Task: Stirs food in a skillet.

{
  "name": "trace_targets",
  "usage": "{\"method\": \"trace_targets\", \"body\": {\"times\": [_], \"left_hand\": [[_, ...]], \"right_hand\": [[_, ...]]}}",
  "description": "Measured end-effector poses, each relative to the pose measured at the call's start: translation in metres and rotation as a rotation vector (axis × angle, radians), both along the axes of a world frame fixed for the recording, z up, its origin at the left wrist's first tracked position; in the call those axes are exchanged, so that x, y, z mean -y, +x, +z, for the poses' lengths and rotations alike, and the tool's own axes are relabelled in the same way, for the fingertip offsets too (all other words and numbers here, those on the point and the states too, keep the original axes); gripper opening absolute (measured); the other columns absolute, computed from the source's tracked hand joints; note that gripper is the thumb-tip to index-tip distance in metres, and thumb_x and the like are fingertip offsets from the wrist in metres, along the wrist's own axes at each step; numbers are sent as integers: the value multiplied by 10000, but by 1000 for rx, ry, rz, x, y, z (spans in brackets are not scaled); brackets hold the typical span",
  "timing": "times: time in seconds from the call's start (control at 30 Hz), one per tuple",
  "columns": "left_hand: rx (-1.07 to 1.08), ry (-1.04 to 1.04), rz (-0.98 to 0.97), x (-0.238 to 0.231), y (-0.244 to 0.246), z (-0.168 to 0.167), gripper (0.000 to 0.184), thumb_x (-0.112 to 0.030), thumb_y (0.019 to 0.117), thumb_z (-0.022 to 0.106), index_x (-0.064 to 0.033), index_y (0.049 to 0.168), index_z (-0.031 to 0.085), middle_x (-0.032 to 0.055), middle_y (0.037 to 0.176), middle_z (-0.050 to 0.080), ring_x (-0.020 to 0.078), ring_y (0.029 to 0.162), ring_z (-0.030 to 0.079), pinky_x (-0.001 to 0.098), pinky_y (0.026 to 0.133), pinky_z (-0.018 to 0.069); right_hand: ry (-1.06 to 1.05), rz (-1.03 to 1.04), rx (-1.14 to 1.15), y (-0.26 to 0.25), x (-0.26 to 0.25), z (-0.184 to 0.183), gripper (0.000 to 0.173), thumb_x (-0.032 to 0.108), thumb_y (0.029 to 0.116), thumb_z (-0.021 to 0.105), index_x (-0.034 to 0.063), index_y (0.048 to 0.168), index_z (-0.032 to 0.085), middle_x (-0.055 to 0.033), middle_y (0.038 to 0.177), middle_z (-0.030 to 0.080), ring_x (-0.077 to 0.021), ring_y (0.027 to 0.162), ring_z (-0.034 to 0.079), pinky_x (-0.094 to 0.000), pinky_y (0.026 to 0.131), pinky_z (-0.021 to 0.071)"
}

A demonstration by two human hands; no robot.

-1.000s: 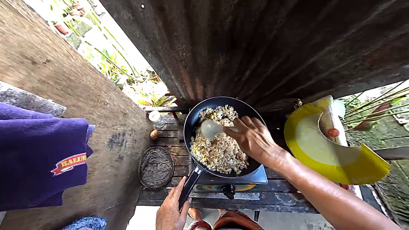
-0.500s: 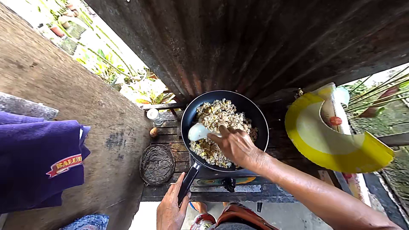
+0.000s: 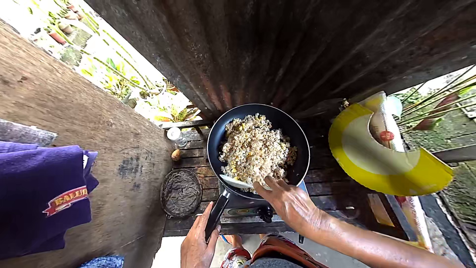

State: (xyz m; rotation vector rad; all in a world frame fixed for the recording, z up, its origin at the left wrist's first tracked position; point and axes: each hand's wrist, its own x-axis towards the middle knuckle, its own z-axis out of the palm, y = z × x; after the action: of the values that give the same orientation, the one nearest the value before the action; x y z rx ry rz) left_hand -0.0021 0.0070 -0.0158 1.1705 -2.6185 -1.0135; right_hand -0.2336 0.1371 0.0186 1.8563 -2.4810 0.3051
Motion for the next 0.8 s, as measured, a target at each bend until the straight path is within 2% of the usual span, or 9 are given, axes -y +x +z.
{"method": "trace_targets", "body": {"times": [0.07, 0.17, 0.33, 0.5, 0.63, 0.67, 0.73, 0.77, 0.8], "left_hand": [[2, -9, -3, 0, 1, -1, 563, -208, 907, 683, -96, 1451, 591, 164, 1158, 729, 365, 980, 731, 598, 806, 568], [1, -10, -14, 0, 1, -2, 563, -206, 907, 679, -91, 1451, 590, 169, 1145, 730, 369, 970, 730, 599, 798, 569], [3, -5, -19, 0, 1, 0, 562, -208, 907, 675, -82, 1448, 590, 168, 1119, 731, 363, 953, 730, 593, 795, 569], [9, 8, -14, 0, 0, 2, 557, -185, 909, 681, -57, 1443, 588, 195, 1131, 725, 384, 959, 728, 614, 802, 562], [13, 22, -13, 0, 0, 3, 561, -174, 909, 689, -50, 1446, 583, 194, 1135, 726, 382, 966, 727, 606, 814, 564], [15, 27, -14, 0, -1, 4, 561, -171, 909, 690, -49, 1446, 582, 195, 1137, 725, 384, 968, 726, 606, 817, 563], [15, 43, -13, 0, -1, 4, 560, -163, 912, 691, -51, 1450, 580, 199, 1136, 723, 388, 966, 724, 608, 817, 561], [15, 42, -13, 0, 0, 4, 559, -165, 914, 690, -54, 1451, 579, 197, 1135, 723, 386, 965, 724, 607, 818, 562], [12, 38, -13, 0, -1, 4, 559, -171, 914, 688, -54, 1450, 580, 196, 1135, 724, 383, 964, 726, 606, 818, 562]], "right_hand": [[-56, -11, -87, -9, -5, -18, 398, -104, 764, 717, 83, 1111, 770, -224, 939, 689, -392, 693, 688, -447, 509, 543], [-144, -3, -202, -32, -9, -31, 372, -80, 804, 666, 96, 1116, 768, -202, 916, 671, -373, 679, 658, -420, 510, 509], [-176, -44, -181, -54, -8, -16, 365, -95, 827, 632, 85, 1104, 788, -220, 859, 652, -383, 663, 656, -432, 512, 519], [-174, -58, -135, -83, -4, 1, 400, -88, 888, 572, 122, 1159, 778, -225, 779, 648, -434, 698, 651, -532, 624, 495], [-45, -125, -10, -98, -3, 6, 365, 56, 969, 568, 127, 1285, 736, -245, 811, 671, -441, 655, 675, -528, 522, 512], [65, -164, 53, -99, -1, 7, 366, 104, 1010, 546, 128, 1340, 702, -262, 845, 683, -459, 673, 678, -558, 545, 512], [389, -246, 213, -99, 6, 18, 414, 172, 1093, 451, 170, 1490, 567, -304, 1037, 690, -513, 862, 680, -637, 722, 505], [449, -254, 225, -97, 8, 23, 423, 178, 1100, 437, 179, 1509, 544, -300, 1064, 686, -511, 891, 676, -637, 747, 499], [384, -227, 169, -93, 6, 26, 405, 146, 1077, 468, 154, 1461, 596, -287, 990, 691, -494, 816, 683, -614, 680, 508]]}}
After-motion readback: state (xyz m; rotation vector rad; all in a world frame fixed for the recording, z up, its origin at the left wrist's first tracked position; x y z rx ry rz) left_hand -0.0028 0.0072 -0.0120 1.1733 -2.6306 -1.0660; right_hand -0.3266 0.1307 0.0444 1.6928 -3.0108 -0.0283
